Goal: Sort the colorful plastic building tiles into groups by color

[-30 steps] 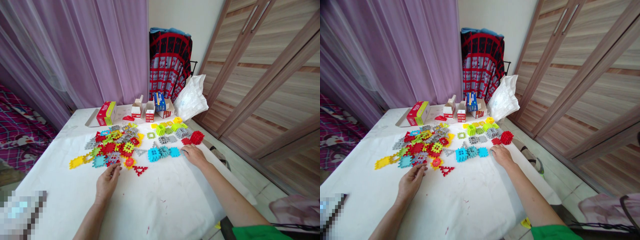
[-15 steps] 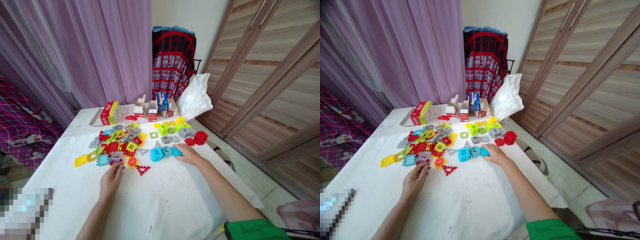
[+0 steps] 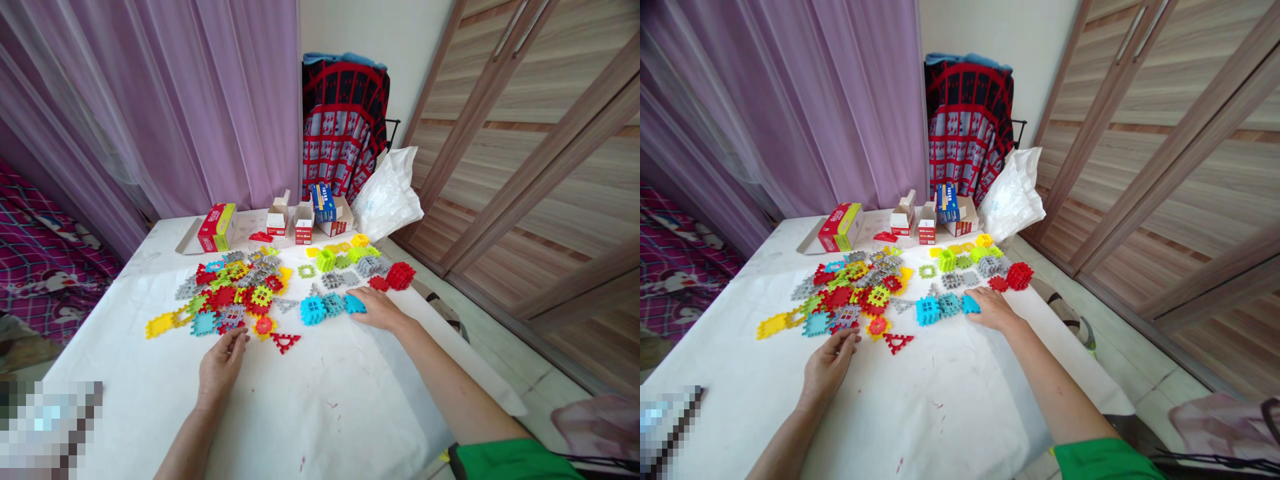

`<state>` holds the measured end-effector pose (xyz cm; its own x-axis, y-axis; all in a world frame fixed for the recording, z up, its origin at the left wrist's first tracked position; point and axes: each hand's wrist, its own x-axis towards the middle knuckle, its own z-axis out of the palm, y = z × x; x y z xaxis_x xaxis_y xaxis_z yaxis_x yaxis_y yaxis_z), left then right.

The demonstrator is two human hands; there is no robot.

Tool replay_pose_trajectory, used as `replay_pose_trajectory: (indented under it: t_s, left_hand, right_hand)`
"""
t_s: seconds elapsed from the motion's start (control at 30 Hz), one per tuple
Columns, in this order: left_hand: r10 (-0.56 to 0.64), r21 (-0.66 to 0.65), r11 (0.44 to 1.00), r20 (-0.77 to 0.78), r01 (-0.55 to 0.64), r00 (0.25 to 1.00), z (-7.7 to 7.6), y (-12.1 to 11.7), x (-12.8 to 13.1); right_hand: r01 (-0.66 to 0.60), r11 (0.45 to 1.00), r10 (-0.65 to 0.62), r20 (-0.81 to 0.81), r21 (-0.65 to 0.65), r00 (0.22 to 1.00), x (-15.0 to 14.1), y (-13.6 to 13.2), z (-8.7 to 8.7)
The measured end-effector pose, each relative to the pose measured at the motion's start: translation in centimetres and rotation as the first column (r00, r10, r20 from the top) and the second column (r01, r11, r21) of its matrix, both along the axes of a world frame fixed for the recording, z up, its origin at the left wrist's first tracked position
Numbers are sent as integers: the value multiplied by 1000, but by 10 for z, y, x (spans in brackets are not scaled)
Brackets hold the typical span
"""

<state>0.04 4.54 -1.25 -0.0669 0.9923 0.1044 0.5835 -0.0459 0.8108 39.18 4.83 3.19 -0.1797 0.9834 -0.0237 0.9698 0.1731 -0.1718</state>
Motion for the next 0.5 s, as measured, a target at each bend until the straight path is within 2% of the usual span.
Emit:
replay_pose_trajectory:
  t_s: [0.13, 0.27, 0.4, 0.5]
  left_hand:
    - [-9, 4, 1000, 1, 9, 1000, -4, 0, -1]
    - [-6, 9, 1000, -3, 6, 1000, -4, 1, -1]
    - [3, 10, 1000, 5, -3, 1000, 1, 2, 2]
    - [4, 5, 1000, 18, -4, 1000, 3, 2, 4]
  right_hand:
    - [-3, 999, 5, -60, 35, 998, 4, -1, 2]
    - [40, 981, -16, -127, 192, 992, -3, -2, 3]
    - [96, 919, 29, -306, 383, 952, -30, 7, 1]
    - [200, 858, 49, -463, 472, 885, -55, 20, 2]
